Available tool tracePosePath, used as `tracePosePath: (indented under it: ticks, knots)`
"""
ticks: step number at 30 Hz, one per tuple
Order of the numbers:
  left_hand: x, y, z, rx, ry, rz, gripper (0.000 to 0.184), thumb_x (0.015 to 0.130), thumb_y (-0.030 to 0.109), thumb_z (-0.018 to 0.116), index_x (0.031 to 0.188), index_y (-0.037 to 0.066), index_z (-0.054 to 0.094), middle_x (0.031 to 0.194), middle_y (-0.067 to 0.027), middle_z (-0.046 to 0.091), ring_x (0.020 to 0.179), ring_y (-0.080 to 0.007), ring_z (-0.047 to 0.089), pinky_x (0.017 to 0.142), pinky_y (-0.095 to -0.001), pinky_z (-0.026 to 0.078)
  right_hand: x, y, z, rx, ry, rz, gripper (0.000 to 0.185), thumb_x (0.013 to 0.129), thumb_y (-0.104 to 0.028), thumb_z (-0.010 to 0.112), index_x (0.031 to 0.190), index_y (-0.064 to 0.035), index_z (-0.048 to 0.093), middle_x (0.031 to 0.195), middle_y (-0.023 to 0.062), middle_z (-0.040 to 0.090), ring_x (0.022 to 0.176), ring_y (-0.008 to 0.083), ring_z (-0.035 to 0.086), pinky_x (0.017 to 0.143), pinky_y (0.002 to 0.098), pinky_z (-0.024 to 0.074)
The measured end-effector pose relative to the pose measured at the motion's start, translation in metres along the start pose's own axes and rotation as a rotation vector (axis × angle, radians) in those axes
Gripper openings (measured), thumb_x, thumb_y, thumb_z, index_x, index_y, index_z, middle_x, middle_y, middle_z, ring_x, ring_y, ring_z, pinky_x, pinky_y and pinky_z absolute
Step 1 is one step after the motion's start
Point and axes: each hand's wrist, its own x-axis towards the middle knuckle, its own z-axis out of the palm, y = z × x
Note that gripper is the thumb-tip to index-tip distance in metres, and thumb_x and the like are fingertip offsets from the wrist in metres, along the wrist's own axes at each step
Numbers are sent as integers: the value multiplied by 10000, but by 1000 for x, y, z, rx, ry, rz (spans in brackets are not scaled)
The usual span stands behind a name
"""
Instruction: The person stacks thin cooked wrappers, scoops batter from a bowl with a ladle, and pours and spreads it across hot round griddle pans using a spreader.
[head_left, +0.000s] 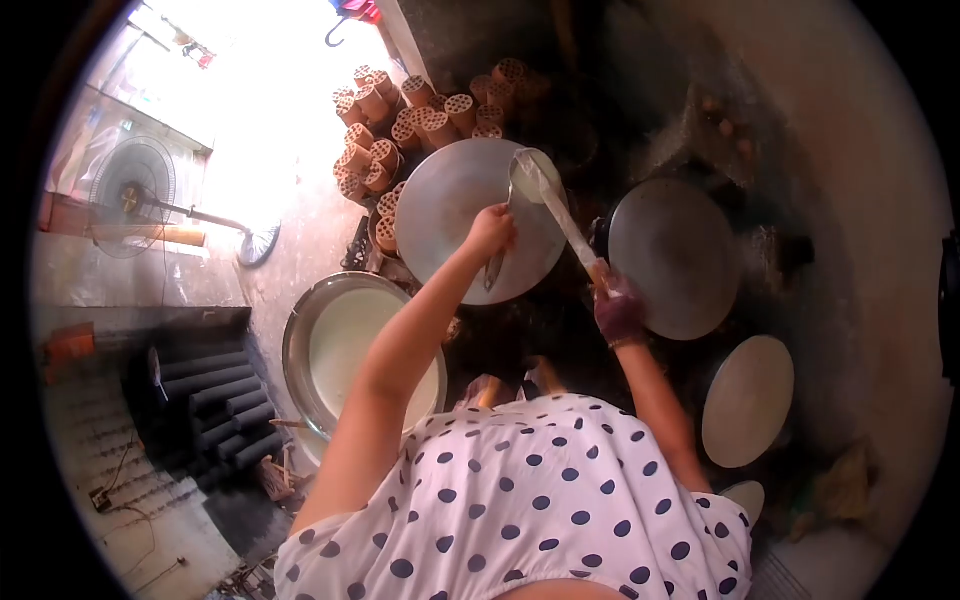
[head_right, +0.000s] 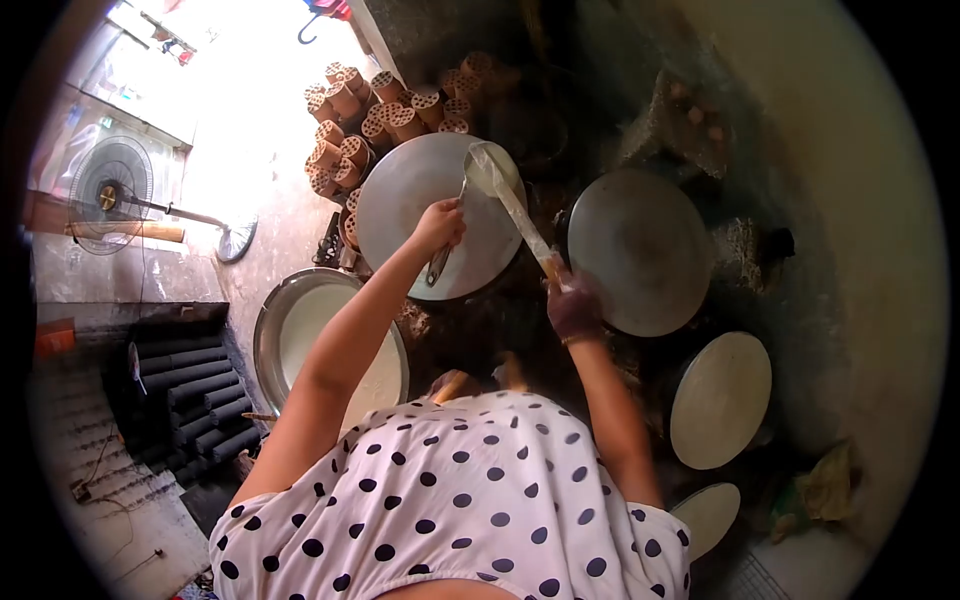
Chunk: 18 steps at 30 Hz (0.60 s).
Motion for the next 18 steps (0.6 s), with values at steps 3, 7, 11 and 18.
tracePosePath:
  ticks: [3, 7, 11, 18]
  knots:
    - [-3, 0, -8, -28, 14, 51, 358, 911, 117, 419, 1260, 83, 493, 590, 10, 428, 413, -103, 390, 367, -261, 332, -13, -16, 0, -3, 236, -273, 424, 870, -236, 595, 1289, -215, 529, 1109, 153, 624, 880, 347, 631, 740, 419, 519]
    - [23, -24, -21, 425, 206, 246, 398, 897, 144, 431, 1290, 113, 489, 621, -55, 529, 452, -188, 500, 433, -325, 424, -4, -48, 41, 345, 127, 322, 380, 862, -198, 581, 1241, -167, 575, 1111, 147, 636, 958, 334, 628, 811, 405, 510]
    - [-10, 7, -16, 874, 403, 356, 433, 870, 213, 443, 1287, 108, 487, 827, -179, 642, 714, -328, 627, 649, -420, 491, 31, -59, 123, 449, 18, 555, 418, 811, -219, 620, 1214, -114, 595, 1047, 169, 659, 997, 331, 622, 867, 379, 490]
    - [-17, 6, -28, 1073, 468, 369, 432, 874, 237, 445, 1290, 133, 493, 859, -171, 660, 797, -342, 637, 668, -459, 480, 50, -93, 144, 469, -36, 671, 307, 851, -140, 600, 1140, -42, 638, 889, 102, 690, 767, 156, 613, 703, 324, 479]
